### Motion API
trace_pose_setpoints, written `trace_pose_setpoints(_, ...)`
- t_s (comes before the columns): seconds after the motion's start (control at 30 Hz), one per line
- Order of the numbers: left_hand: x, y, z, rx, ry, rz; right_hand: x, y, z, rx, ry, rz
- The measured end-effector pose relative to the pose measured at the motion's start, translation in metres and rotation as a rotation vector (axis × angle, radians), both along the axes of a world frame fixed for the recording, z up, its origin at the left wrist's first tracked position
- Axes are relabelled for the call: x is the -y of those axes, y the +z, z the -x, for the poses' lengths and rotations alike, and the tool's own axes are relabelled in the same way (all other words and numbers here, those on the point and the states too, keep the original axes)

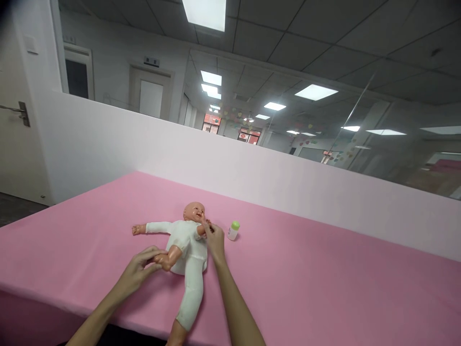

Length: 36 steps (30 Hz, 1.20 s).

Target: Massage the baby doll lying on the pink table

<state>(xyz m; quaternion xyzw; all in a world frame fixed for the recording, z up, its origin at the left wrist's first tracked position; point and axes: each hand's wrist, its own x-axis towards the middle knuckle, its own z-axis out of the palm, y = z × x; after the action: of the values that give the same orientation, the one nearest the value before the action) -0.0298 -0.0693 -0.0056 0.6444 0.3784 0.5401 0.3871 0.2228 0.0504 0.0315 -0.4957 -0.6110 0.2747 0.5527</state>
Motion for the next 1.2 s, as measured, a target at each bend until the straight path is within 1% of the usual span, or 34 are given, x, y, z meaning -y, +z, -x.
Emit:
trace_pose_setpoints(0.07, -0.018, -0.001, -0.013, 0.017, -0.006, -0.016, 0.002, -0.006, 0.012, 0.116, 0.02, -0.033)
trace_pose_setpoints(0.13, -0.03, -0.004, -0.021, 0.021, -0.007, -0.018, 0.004, -0.01, 0.019, 0.177, 0.034, -0.05)
trace_pose_setpoints(0.2, -0.036, -0.007, -0.026, 0.016, -0.008, -0.007, 0.003, -0.009, 0.018, 0.194, 0.06, -0.046)
trace_pose_setpoints(0.27, -0.031, -0.008, -0.027, 0.025, -0.006, 0.01, 0.0, -0.006, 0.011, 0.16, 0.057, -0.029)
trace_pose_setpoints(0.33, -0.016, -0.007, -0.021, 0.043, -0.003, 0.029, -0.005, -0.002, -0.003, 0.049, -0.002, 0.005)
trace_pose_setpoints(0.4, 0.006, -0.006, -0.009, 0.05, 0.008, 0.054, -0.011, -0.002, -0.024, -0.127, -0.115, 0.067)
trace_pose_setpoints(0.5, 0.044, -0.011, 0.017, 0.024, 0.013, 0.113, -0.019, -0.013, -0.058, -0.42, -0.3, 0.192)
trace_pose_setpoints(0.57, 0.066, -0.023, 0.035, -0.018, 0.0, 0.158, -0.021, -0.027, -0.078, -0.561, -0.399, 0.264)
trace_pose_setpoints(0.63, 0.082, -0.039, 0.048, -0.041, 0.01, 0.178, -0.019, -0.042, -0.092, -0.615, -0.475, 0.312)
trace_pose_setpoints(0.7, 0.093, -0.056, 0.055, -0.043, 0.024, 0.189, -0.016, -0.054, -0.099, -0.619, -0.519, 0.339)
trace_pose_setpoints(0.77, 0.097, -0.065, 0.058, -0.024, 0.04, 0.192, -0.012, -0.059, -0.1, -0.622, -0.536, 0.354)
trace_pose_setpoints(0.8, 0.097, -0.065, 0.058, -0.016, 0.044, 0.192, -0.011, -0.059, -0.099, -0.629, -0.528, 0.349)
trace_pose_setpoints(0.83, 0.095, -0.062, 0.057, -0.013, 0.045, 0.192, -0.01, -0.057, -0.097, -0.636, -0.504, 0.333)
trace_pose_setpoints(0.87, 0.092, -0.055, 0.055, -0.014, 0.042, 0.193, -0.009, -0.053, -0.093, -0.643, -0.47, 0.312)
trace_pose_setpoints(0.97, 0.073, -0.025, 0.044, -0.043, -0.002, 0.189, -0.009, -0.034, -0.073, -0.641, -0.334, 0.226)
trace_pose_setpoints(1.03, 0.054, -0.008, 0.033, -0.023, -0.008, 0.138, -0.008, -0.02, -0.053, -0.552, -0.232, 0.172)
trace_pose_setpoints(1.07, 0.043, -0.003, 0.025, -0.004, 0.0, 0.111, -0.008, -0.015, -0.042, -0.485, -0.175, 0.147)
trace_pose_setpoints(1.13, 0.019, 0.0, 0.009, 0.035, 0.011, 0.073, -0.006, -0.008, -0.02, -0.335, -0.064, 0.113)
trace_pose_setpoints(1.2, -0.004, -0.004, -0.008, 0.063, 0.008, 0.052, -0.004, -0.008, -0.001, -0.201, 0.008, 0.104)
